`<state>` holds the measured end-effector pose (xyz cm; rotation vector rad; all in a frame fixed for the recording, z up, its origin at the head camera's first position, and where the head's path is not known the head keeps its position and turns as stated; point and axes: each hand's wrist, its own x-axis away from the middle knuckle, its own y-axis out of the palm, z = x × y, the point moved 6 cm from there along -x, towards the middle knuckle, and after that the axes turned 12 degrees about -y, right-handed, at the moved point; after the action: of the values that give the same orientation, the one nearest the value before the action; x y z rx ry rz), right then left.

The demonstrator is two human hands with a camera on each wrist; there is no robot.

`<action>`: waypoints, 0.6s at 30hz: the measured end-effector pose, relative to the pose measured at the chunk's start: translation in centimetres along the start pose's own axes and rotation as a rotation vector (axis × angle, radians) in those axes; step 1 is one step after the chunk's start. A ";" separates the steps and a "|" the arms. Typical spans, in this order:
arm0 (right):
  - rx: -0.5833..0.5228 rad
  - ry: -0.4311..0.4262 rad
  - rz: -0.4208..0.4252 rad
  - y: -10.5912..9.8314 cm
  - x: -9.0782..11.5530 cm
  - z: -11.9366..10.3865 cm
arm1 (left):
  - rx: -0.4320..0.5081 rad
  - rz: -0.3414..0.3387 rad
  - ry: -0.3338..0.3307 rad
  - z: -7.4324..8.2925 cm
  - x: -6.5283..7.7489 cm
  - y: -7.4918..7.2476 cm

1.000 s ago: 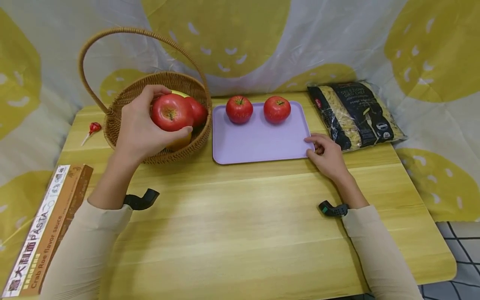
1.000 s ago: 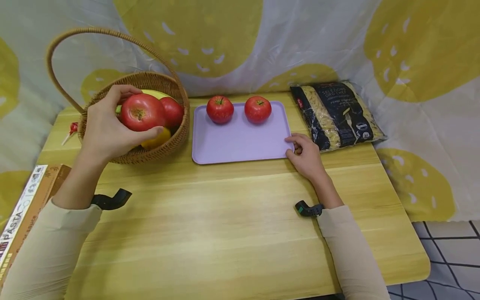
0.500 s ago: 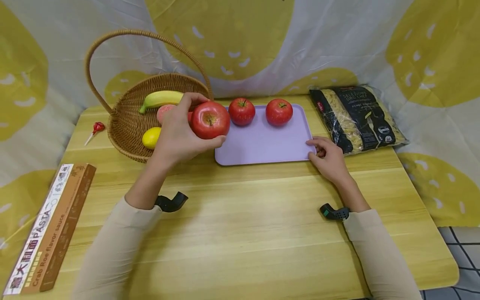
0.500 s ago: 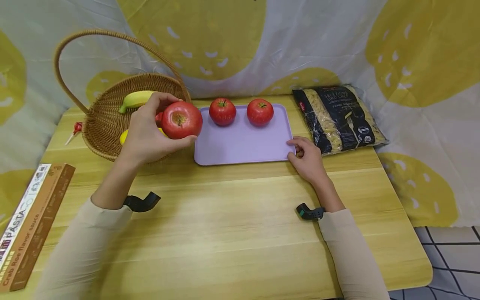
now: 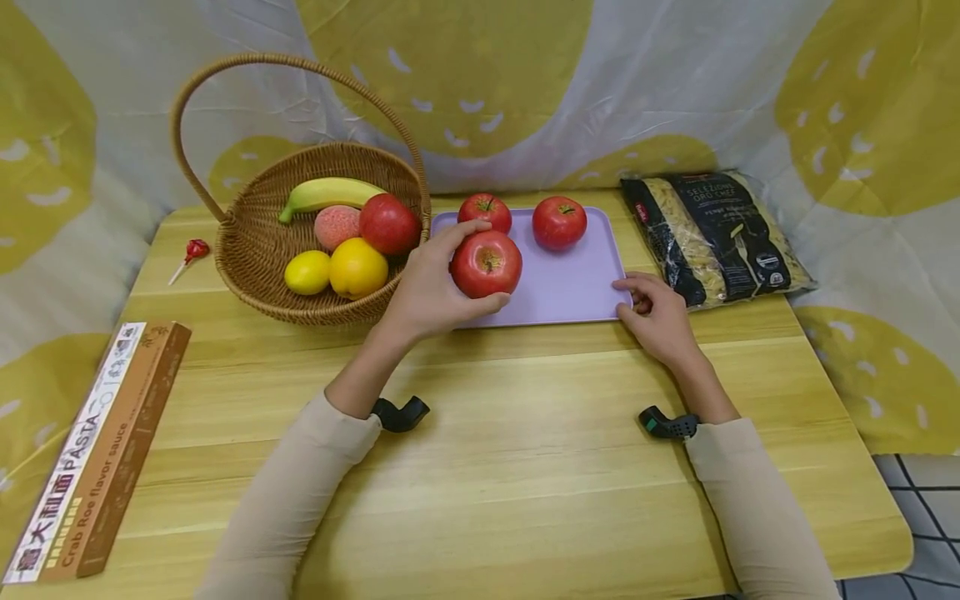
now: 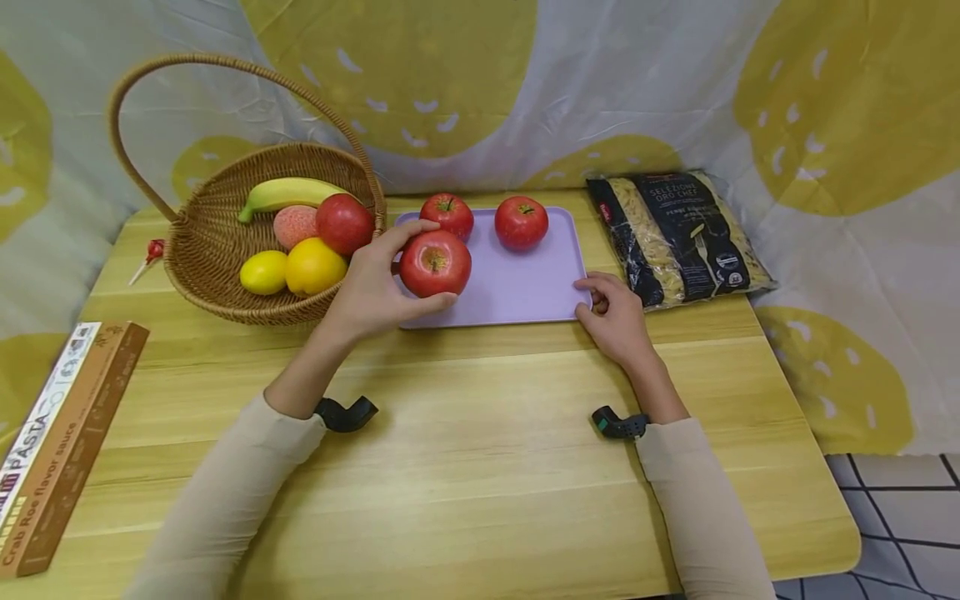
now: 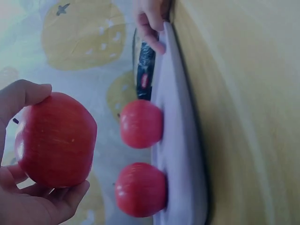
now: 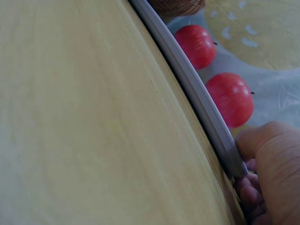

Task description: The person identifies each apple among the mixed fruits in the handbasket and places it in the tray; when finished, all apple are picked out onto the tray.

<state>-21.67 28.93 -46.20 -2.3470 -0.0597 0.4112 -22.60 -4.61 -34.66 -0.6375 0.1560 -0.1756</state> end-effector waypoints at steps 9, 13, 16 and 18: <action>-0.005 0.009 0.003 0.0 0.0 0.0 | -0.035 -0.028 -0.141 -3.0 -1.6 2.8; -0.003 0.006 0.003 0.0 0.0 0.0 | -0.019 -0.035 -0.181 -4.2 -2.1 3.5; -0.006 0.006 0.003 0.0 0.0 0.0 | -0.009 -0.046 -0.204 -4.9 -2.3 3.9; -0.009 0.007 0.002 0.0 0.0 0.0 | -0.005 -0.053 -0.216 -5.3 -2.4 4.1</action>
<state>-21.72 28.90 -46.19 -2.3571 -0.0555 0.4042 -25.52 -3.90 -41.07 -0.6620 -0.0688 -0.1560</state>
